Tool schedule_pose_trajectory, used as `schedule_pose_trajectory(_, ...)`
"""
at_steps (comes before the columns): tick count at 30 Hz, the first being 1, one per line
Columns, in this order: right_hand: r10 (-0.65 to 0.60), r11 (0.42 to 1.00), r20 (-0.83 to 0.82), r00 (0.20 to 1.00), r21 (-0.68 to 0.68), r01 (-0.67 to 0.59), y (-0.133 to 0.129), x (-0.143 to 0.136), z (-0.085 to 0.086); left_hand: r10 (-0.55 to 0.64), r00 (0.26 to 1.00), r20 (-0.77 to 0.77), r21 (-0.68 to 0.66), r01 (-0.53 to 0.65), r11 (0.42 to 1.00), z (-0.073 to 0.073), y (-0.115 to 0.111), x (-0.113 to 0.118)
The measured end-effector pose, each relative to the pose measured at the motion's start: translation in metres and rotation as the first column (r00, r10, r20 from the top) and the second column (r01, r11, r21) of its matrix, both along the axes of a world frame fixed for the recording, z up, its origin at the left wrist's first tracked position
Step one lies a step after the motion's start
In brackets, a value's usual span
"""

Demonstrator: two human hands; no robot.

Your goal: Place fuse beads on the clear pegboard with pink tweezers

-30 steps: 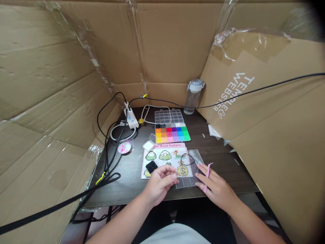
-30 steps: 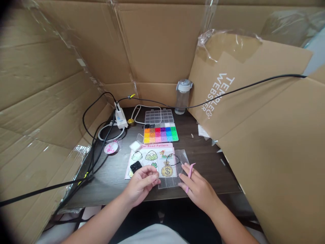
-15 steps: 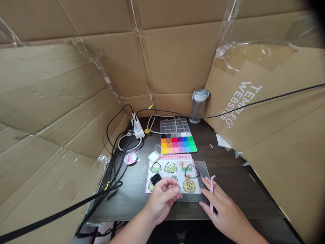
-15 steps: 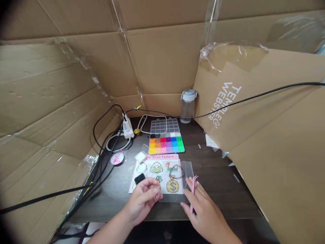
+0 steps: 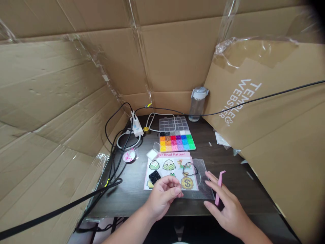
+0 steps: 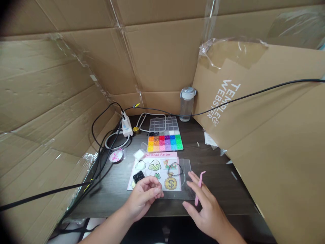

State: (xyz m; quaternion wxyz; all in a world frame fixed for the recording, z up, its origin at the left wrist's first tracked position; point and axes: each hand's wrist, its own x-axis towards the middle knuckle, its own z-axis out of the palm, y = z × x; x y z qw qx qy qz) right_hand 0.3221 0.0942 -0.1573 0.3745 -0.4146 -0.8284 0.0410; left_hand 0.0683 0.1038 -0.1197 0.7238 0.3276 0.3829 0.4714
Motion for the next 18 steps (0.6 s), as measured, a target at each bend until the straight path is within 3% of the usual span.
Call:
schedule_pose_trajectory(6, -0.151, 0.987, -0.106, 0.983, 0.034, 0.155, 0.014, 0.003, 0.006, -0.053, 0.990, -0.132, 0.097, 0.066, 0.993, -0.010, 0.001, 0.000)
schedule_pose_trajectory(9, -0.192, 0.980, -0.110, 0.975, -0.071, 0.185, 0.020, 0.004, 0.006, -0.071, 0.982, -0.177, 0.133, 0.096, 0.986, -0.015, 0.000, -0.001)
schedule_pose_trajectory(13, -0.329, 0.927, -0.008, 0.944, -0.193, 0.321, 0.024, -0.003, 0.007, -0.083, 0.971, -0.225, 0.166, 0.122, 0.979, -0.017, -0.001, -0.002)
schedule_pose_trajectory(18, -0.461, 0.871, 0.136, 0.877, -0.123, 0.476, 0.025, -0.022, 0.008, -0.071, 0.959, -0.274, 0.205, 0.130, 0.970, -0.016, 0.001, 0.000)
